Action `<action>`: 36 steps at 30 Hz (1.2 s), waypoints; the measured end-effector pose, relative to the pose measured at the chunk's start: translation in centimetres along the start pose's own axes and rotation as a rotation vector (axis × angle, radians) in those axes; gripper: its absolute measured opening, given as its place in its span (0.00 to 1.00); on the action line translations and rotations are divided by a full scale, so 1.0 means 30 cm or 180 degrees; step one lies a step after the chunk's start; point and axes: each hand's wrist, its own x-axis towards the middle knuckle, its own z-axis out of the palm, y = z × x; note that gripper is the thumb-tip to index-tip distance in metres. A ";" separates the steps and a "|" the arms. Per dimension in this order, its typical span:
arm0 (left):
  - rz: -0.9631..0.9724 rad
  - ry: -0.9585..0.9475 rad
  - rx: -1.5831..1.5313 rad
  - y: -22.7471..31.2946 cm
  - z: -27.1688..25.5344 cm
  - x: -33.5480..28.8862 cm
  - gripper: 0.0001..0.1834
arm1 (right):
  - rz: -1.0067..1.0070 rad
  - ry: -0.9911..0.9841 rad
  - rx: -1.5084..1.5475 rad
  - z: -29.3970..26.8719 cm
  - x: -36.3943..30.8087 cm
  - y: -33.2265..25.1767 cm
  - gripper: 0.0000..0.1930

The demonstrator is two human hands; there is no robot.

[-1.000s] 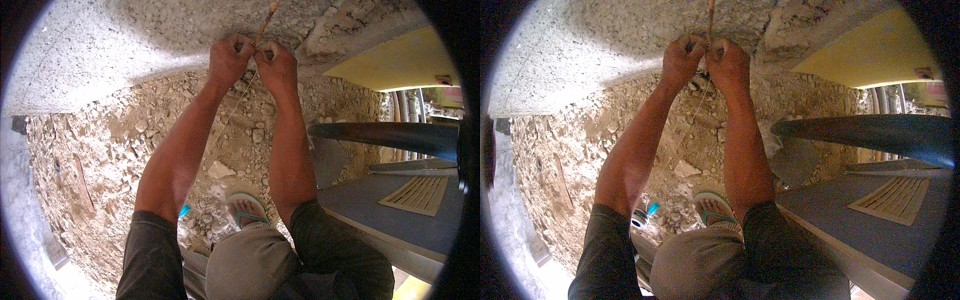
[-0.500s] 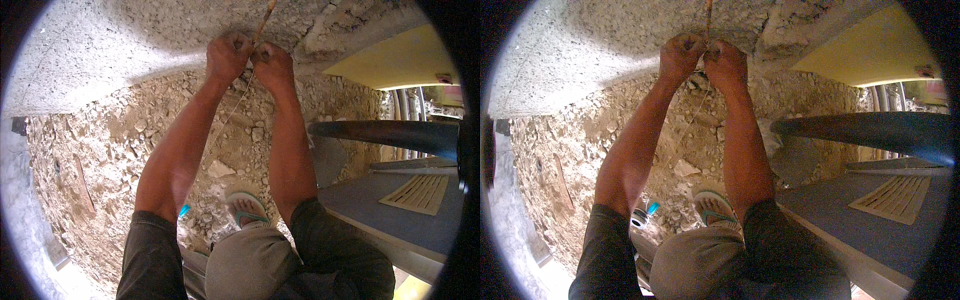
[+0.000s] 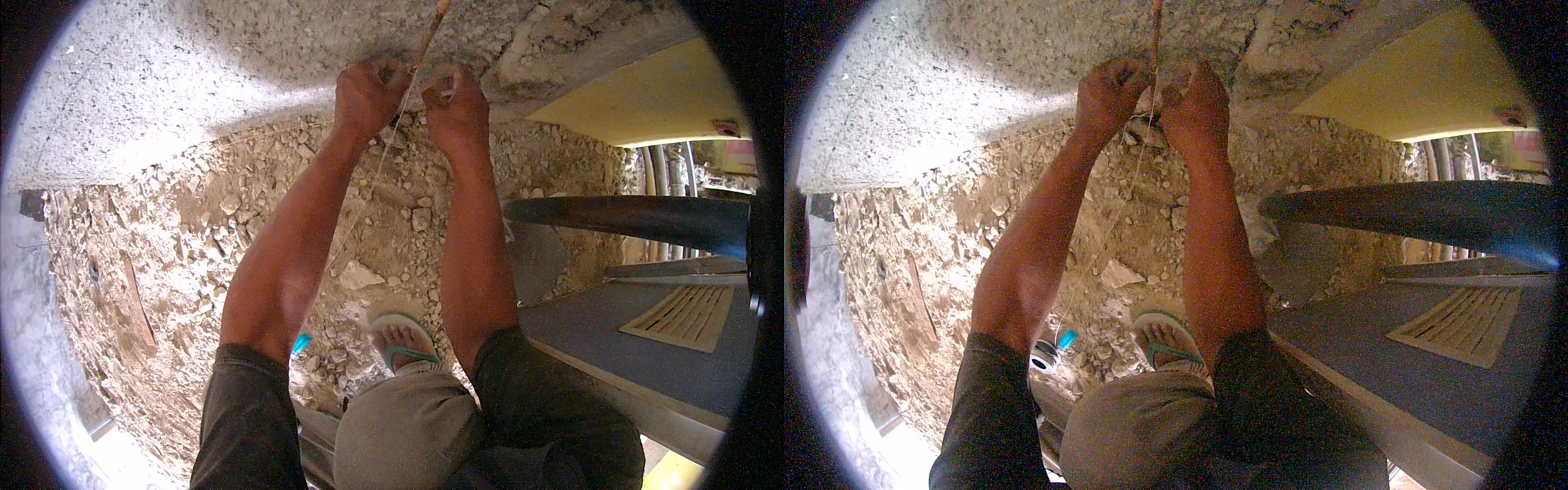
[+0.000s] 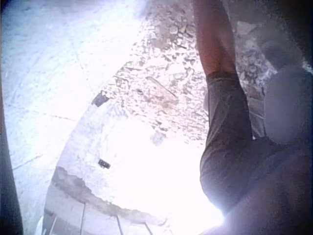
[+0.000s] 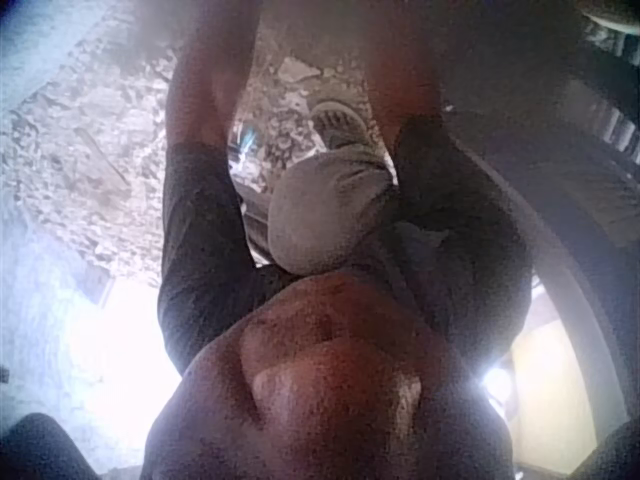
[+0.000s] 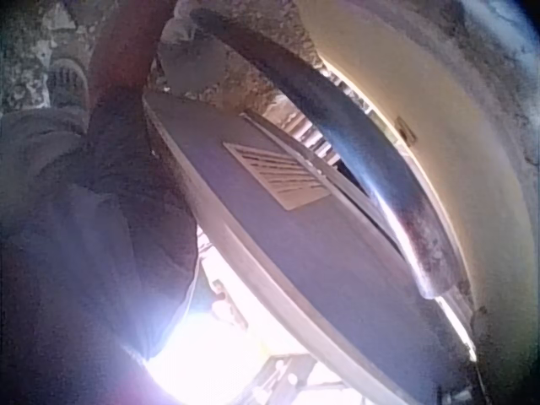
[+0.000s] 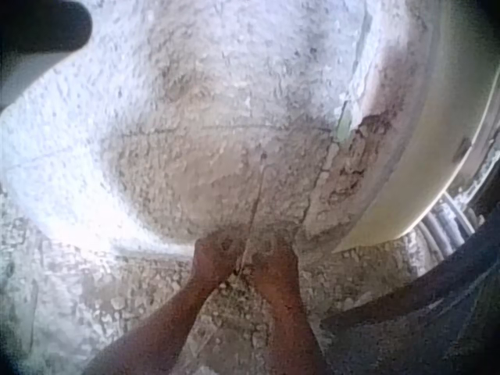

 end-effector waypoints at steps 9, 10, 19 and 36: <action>0.0226 -0.0151 -0.1101 -0.020 -0.001 0.001 0.11 | -0.0397 0.0333 0.0232 0.023 -0.002 -0.064 0.11; 0.0283 -0.0154 -0.1152 -0.013 0.000 0.001 0.11 | -0.0418 0.0366 0.0230 0.023 -0.001 -0.055 0.11; -0.0085 -0.0373 -0.1431 -0.008 -0.010 -0.010 0.12 | -0.0185 0.0114 0.0280 0.019 0.012 -0.035 0.09; -0.0050 -0.0203 -0.1367 -0.047 0.021 -0.001 0.12 | -0.0565 0.0503 0.0117 0.040 -0.018 -0.060 0.09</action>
